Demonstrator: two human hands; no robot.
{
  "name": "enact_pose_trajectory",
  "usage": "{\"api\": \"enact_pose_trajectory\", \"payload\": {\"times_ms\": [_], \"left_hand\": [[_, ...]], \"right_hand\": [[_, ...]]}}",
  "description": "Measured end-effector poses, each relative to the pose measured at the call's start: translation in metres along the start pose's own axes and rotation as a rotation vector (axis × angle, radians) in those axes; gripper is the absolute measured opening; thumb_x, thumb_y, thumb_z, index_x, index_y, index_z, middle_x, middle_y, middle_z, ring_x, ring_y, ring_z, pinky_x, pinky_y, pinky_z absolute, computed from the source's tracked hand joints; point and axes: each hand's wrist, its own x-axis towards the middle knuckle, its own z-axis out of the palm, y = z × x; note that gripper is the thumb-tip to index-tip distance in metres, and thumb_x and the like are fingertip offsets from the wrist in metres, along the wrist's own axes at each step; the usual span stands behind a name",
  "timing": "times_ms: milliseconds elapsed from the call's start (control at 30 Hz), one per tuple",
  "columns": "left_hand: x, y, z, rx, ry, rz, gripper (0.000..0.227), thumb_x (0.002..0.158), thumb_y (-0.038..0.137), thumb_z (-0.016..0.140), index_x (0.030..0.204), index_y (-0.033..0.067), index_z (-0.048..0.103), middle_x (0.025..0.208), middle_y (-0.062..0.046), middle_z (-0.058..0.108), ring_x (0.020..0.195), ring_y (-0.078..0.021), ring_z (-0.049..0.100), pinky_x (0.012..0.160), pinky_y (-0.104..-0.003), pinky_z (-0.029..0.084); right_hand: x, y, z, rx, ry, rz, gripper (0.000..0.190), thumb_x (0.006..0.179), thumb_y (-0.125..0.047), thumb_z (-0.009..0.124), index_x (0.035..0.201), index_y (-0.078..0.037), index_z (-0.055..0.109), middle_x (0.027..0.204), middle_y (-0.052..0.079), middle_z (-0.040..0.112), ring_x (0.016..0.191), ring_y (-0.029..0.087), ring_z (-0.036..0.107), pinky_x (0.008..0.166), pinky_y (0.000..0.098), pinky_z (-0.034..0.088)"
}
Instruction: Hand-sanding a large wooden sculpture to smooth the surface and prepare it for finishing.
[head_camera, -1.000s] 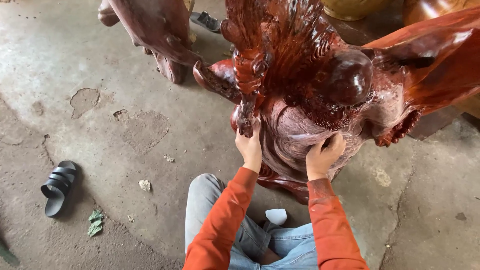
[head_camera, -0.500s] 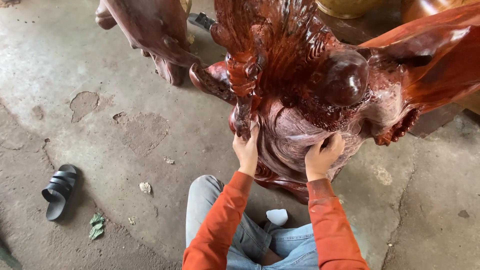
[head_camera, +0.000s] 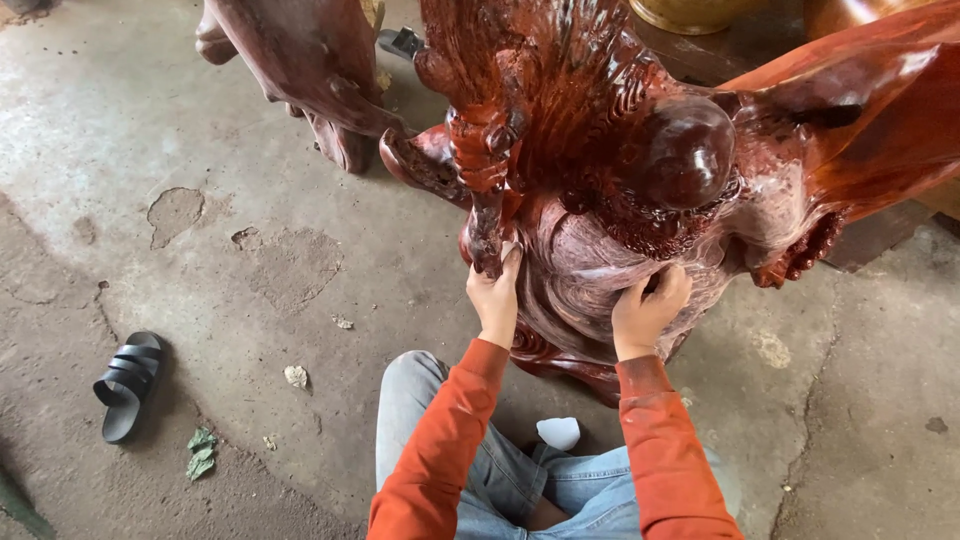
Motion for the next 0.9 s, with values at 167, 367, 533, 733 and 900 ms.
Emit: {"api": "enact_pose_trajectory", "payload": {"times_ms": [167,367,533,733,900], "left_hand": [[-0.022,-0.074,-0.035,0.206,0.028,0.226,0.031,0.088,0.018,0.085,0.076,0.0082,0.059,0.07,-0.007,0.054,0.069,-0.0149,0.052,0.072,-0.027,0.045],[-0.028,-0.074,-0.04,0.346,0.039,0.384,0.03,0.087,0.017,0.086,0.075,0.0143,0.059,0.071,-0.003,0.054,0.068,-0.0198,0.057,0.073,-0.026,0.046],[0.0,-0.041,-0.013,0.443,0.029,0.648,0.037,0.088,0.022,0.086,0.075,0.0152,0.051,0.074,-0.003,0.053,0.071,-0.0243,0.053,0.07,-0.035,0.044],[-0.067,-0.098,-0.06,0.37,-0.023,0.511,0.02,0.099,0.016,0.071,0.084,0.0107,0.058,0.078,-0.009,0.057,0.073,-0.0302,0.055,0.074,-0.036,0.046],[-0.17,-0.143,-0.152,0.52,-0.554,-0.117,0.035,0.086,0.02,0.084,0.083,0.0036,0.053,0.079,-0.004,0.058,0.068,-0.017,0.054,0.068,-0.032,0.052]], "right_hand": [[0.01,-0.018,-0.008,0.04,-0.015,0.047,0.018,0.097,-0.013,0.056,0.085,-0.008,0.044,0.079,0.013,0.043,0.076,0.043,0.046,0.08,0.0494,0.043],[0.01,-0.019,-0.008,0.04,-0.015,0.041,0.015,0.096,-0.014,0.056,0.087,-0.007,0.045,0.081,0.015,0.044,0.078,0.043,0.047,0.081,0.0503,0.043],[0.007,-0.012,-0.008,0.062,-0.045,0.039,0.013,0.096,-0.014,0.056,0.09,-0.005,0.048,0.084,0.017,0.046,0.08,0.046,0.047,0.082,0.0519,0.042],[0.001,-0.002,0.007,0.034,0.006,0.055,0.013,0.095,-0.013,0.056,0.09,-0.005,0.047,0.083,0.016,0.045,0.08,0.044,0.047,0.083,0.0523,0.042],[0.007,-0.049,-0.026,-0.025,-0.218,0.186,0.038,0.096,-0.002,0.052,0.133,0.008,0.049,0.128,0.027,0.051,0.119,0.043,0.047,0.104,0.0526,0.035]]}}
